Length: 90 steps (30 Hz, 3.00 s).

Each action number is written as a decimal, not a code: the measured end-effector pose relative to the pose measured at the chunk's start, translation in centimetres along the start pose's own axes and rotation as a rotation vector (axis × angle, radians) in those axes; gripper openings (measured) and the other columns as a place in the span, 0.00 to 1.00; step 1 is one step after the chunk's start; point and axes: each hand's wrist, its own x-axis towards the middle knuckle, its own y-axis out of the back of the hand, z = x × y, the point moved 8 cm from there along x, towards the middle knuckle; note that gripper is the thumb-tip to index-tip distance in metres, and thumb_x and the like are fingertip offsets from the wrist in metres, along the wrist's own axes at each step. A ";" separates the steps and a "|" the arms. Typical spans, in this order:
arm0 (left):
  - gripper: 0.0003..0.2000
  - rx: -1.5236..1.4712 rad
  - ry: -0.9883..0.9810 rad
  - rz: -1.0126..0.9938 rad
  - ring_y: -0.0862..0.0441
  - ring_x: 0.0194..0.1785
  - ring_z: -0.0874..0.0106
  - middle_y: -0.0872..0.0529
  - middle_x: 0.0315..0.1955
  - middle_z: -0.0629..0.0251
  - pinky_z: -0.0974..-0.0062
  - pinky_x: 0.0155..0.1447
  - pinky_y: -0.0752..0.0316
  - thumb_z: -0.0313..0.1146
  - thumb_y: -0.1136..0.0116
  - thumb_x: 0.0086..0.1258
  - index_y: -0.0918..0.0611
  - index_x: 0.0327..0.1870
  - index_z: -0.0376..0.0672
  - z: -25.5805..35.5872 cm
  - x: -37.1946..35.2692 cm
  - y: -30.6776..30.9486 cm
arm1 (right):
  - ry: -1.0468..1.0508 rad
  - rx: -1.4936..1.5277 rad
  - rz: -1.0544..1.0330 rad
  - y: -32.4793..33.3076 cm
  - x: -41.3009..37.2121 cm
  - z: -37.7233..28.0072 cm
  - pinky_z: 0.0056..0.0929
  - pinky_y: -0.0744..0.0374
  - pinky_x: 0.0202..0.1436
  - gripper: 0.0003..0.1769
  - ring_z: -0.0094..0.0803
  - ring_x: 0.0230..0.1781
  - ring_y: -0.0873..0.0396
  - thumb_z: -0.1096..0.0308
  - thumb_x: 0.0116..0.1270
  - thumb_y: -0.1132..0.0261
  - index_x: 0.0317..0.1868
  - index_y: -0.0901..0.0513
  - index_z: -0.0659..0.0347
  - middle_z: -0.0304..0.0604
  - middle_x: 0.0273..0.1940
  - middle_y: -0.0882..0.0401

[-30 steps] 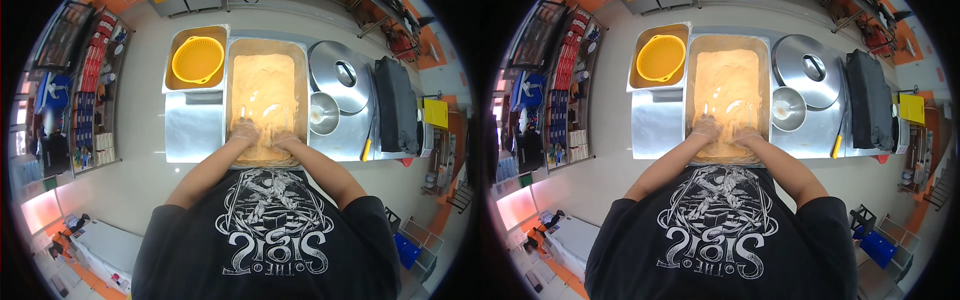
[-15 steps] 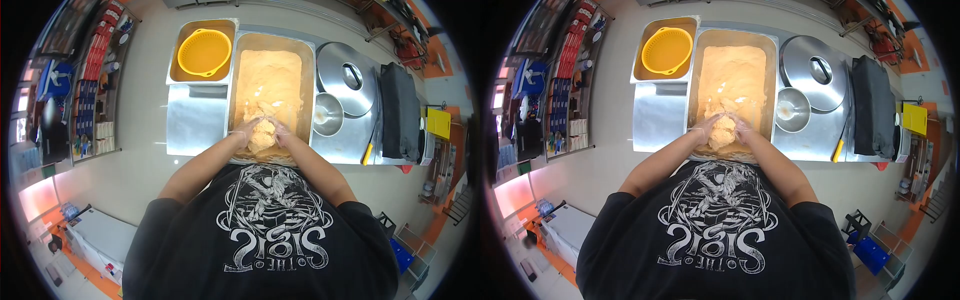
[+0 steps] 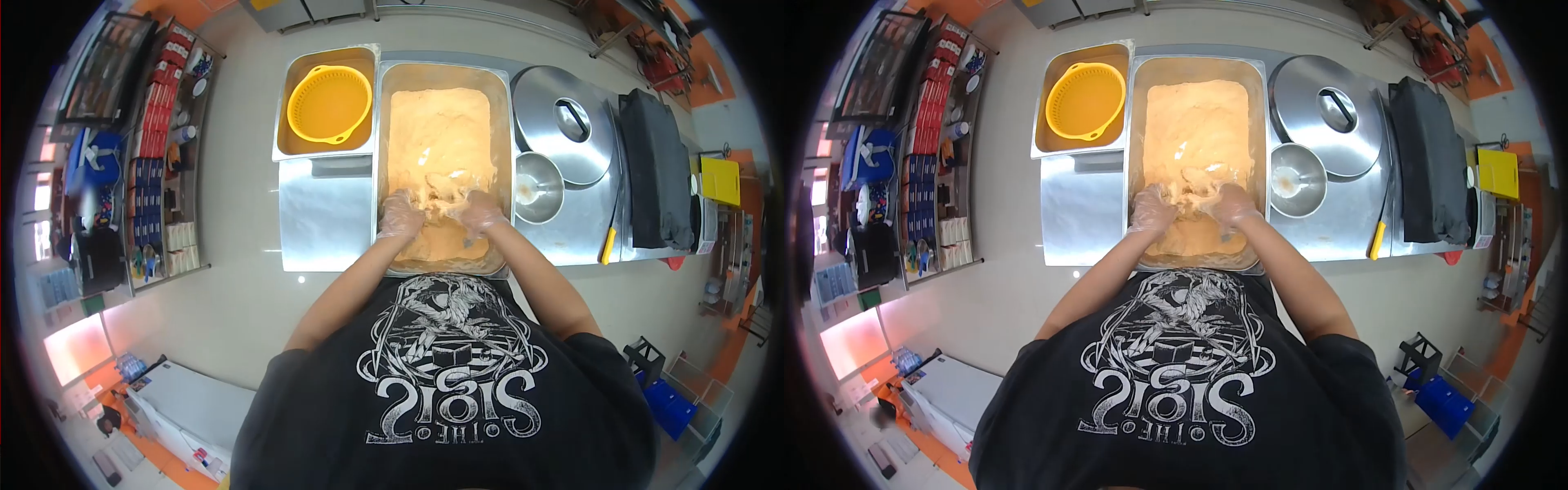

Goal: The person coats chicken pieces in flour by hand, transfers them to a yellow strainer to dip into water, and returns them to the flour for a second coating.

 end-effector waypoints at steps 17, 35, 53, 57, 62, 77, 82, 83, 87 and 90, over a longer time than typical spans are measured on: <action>0.26 0.486 -0.242 -0.091 0.18 0.58 0.55 0.16 0.54 0.46 0.61 0.62 0.25 0.54 0.54 0.75 0.17 0.54 0.38 6.0 4.6 1.3 | 0.190 -0.273 -0.458 -2.8 2.0 -4.2 0.42 0.23 0.62 0.24 0.51 0.61 0.22 0.68 0.63 0.41 0.61 0.22 0.64 0.59 0.58 0.20; 0.38 -0.106 0.358 -0.669 0.40 0.78 0.52 0.34 0.74 0.50 0.59 0.76 0.42 0.66 0.62 0.75 0.32 0.75 0.45 -1.7 1.6 -5.1 | -0.523 1.287 -0.198 -11.5 -1.2 -0.9 0.36 0.22 0.54 0.26 0.40 0.50 0.18 0.53 0.72 0.42 0.57 0.21 0.68 0.55 0.51 0.17; 0.16 0.427 -0.582 0.019 0.19 0.55 0.56 0.20 0.56 0.48 0.57 0.59 0.26 0.28 0.43 0.65 0.20 0.54 0.37 6.5 1.5 -0.9 | -0.157 -0.218 0.211 -2.3 -1.1 2.9 0.43 0.17 0.50 0.12 0.51 0.47 0.14 0.68 0.65 0.41 0.42 0.14 0.66 0.59 0.43 0.14; 0.10 0.811 -0.660 -0.085 0.16 0.50 0.64 0.13 0.43 0.60 0.64 0.58 0.29 0.29 0.47 0.68 0.14 0.45 0.44 7.4 3.4 -6.0 | -0.166 -0.311 0.186 -2.8 0.7 3.0 0.41 0.16 0.46 0.12 0.48 0.44 0.12 0.68 0.65 0.41 0.38 0.12 0.63 0.55 0.41 0.13; 0.08 0.855 -0.655 -0.149 0.13 0.45 0.66 0.10 0.36 0.62 0.62 0.53 0.24 0.34 0.44 0.68 0.11 0.39 0.48 7.5 6.5 -10.3 | 0.001 -0.428 0.074 -2.1 1.9 1.5 0.42 0.14 0.47 0.13 0.43 0.47 0.12 0.69 0.69 0.43 0.44 0.11 0.60 0.50 0.43 0.11; 0.08 0.571 -0.257 -0.133 0.14 0.46 0.52 0.12 0.40 0.46 0.61 0.50 0.19 0.24 0.43 0.62 0.14 0.38 0.36 3.1 4.0 -3.0 | 0.235 -0.340 0.032 1.9 1.7 0.3 0.42 0.15 0.48 0.12 0.49 0.47 0.13 0.73 0.64 0.41 0.42 0.12 0.65 0.56 0.44 0.13; 0.10 0.162 -0.143 0.131 0.15 0.46 0.49 0.12 0.39 0.47 0.61 0.51 0.20 0.34 0.38 0.65 0.13 0.39 0.37 0.6 2.8 2.2 | 0.238 -0.345 -0.074 0.9 3.5 1.4 0.41 0.14 0.46 0.11 0.49 0.47 0.13 0.76 0.62 0.39 0.42 0.11 0.66 0.57 0.45 0.13; 0.10 0.164 -0.067 0.070 0.15 0.46 0.49 0.11 0.38 0.47 0.61 0.51 0.20 0.35 0.36 0.64 0.13 0.39 0.38 -0.5 3.0 1.3 | 0.238 -0.371 -0.162 0.5 2.7 1.1 0.39 0.14 0.46 0.12 0.50 0.48 0.13 0.79 0.60 0.37 0.43 0.11 0.65 0.56 0.46 0.13; 0.10 0.008 0.044 0.108 0.14 0.44 0.51 0.11 0.36 0.49 0.61 0.50 0.20 0.34 0.34 0.63 0.12 0.37 0.37 -0.9 3.3 1.5 | 0.101 -0.380 -0.084 0.4 2.4 1.8 0.37 0.14 0.48 0.12 0.46 0.50 0.13 0.76 0.65 0.39 0.45 0.12 0.65 0.55 0.48 0.13; 0.09 -0.025 -0.053 0.007 0.14 0.45 0.52 0.11 0.36 0.49 0.61 0.50 0.21 0.33 0.34 0.62 0.12 0.37 0.36 1.1 2.7 2.3 | 0.049 -0.325 0.059 -0.4 3.6 2.8 0.38 0.14 0.48 0.11 0.46 0.49 0.13 0.74 0.65 0.39 0.45 0.12 0.65 0.57 0.46 0.13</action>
